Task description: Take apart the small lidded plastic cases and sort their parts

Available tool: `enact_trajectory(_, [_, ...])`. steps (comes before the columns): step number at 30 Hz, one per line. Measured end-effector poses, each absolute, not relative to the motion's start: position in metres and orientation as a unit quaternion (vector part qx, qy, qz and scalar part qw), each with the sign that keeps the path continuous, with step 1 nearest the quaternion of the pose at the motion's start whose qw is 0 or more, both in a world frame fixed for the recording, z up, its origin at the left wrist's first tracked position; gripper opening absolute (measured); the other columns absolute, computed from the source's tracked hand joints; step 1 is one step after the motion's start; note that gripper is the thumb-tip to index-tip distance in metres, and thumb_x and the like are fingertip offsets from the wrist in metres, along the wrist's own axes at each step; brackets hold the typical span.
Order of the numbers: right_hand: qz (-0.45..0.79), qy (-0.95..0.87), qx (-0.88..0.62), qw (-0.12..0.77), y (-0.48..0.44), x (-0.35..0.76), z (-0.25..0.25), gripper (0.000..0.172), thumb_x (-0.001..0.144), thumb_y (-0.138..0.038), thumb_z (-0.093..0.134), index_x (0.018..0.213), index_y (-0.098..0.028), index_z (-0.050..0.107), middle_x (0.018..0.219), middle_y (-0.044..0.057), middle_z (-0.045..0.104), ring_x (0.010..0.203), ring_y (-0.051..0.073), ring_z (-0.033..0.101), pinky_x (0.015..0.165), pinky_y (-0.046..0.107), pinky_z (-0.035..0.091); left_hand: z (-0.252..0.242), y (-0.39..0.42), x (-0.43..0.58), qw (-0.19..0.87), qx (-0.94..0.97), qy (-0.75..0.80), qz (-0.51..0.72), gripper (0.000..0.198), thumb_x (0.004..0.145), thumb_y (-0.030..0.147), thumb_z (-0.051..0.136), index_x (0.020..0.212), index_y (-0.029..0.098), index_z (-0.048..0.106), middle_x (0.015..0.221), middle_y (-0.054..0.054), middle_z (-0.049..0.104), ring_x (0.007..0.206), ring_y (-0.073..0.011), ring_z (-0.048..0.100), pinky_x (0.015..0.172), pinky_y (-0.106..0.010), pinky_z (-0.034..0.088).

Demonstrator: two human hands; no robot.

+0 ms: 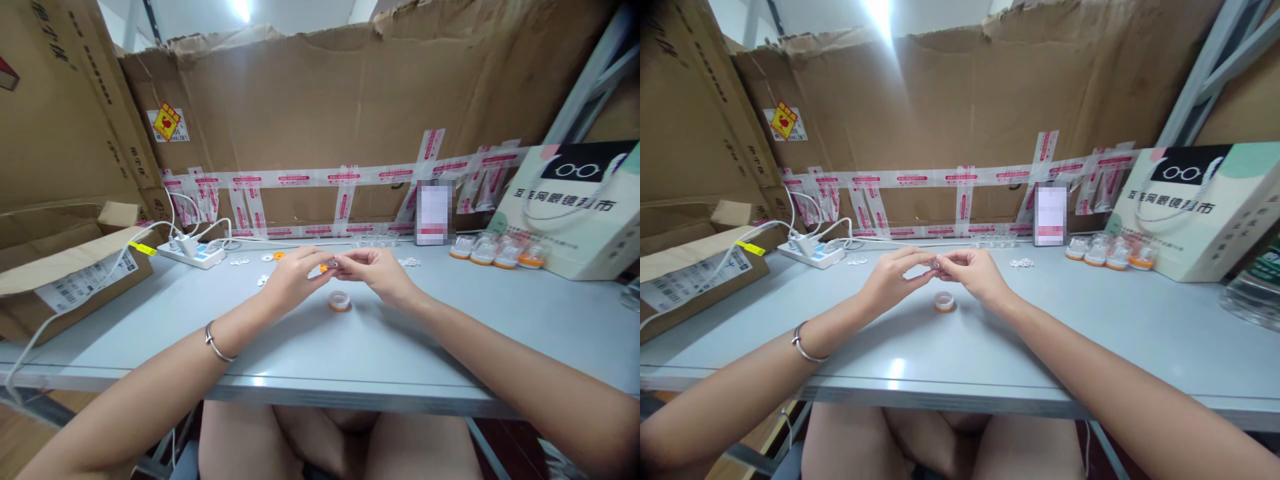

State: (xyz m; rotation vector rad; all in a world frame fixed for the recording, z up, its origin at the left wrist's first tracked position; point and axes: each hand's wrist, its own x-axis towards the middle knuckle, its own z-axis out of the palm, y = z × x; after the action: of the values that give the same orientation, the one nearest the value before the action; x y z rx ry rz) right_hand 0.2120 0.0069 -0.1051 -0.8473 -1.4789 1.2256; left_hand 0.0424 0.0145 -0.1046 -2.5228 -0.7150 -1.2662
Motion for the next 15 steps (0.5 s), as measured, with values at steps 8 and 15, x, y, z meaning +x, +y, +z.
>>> enact_trajectory(8, [0.455, -0.636, -0.381, 0.494, 0.0036, 0.2102, -0.1043, 0.028, 0.065, -0.041, 0.067, 0.076, -0.015, 0.071, 0.067, 0.004, 0.068, 0.067, 0.014, 0.064, 0.071, 0.030, 0.053, -0.1077, 0.0126, 0.0457, 0.169, -0.862, -0.264, -0.397, 0.012, 0.082, 0.019, 0.051, 0.084, 0.015, 0.063, 0.079, -0.004, 0.064, 0.072, -0.0125, 0.059, 0.066, -0.024, 0.047])
enact_trajectory(15, [0.353, -0.697, -0.384, 0.491, 0.0058, 0.2115, -0.1094, 0.024, 0.071, -0.034, 0.060, 0.079, -0.015, 0.071, 0.071, 0.005, 0.069, 0.069, 0.018, 0.064, 0.070, 0.033, 0.053, -0.1107, 0.0119, 0.0474, 0.190, -0.863, -0.269, -0.383, 0.014, 0.083, 0.018, 0.049, 0.084, 0.015, 0.062, 0.082, -0.005, 0.065, 0.074, -0.0132, 0.059, 0.067, -0.025, 0.048])
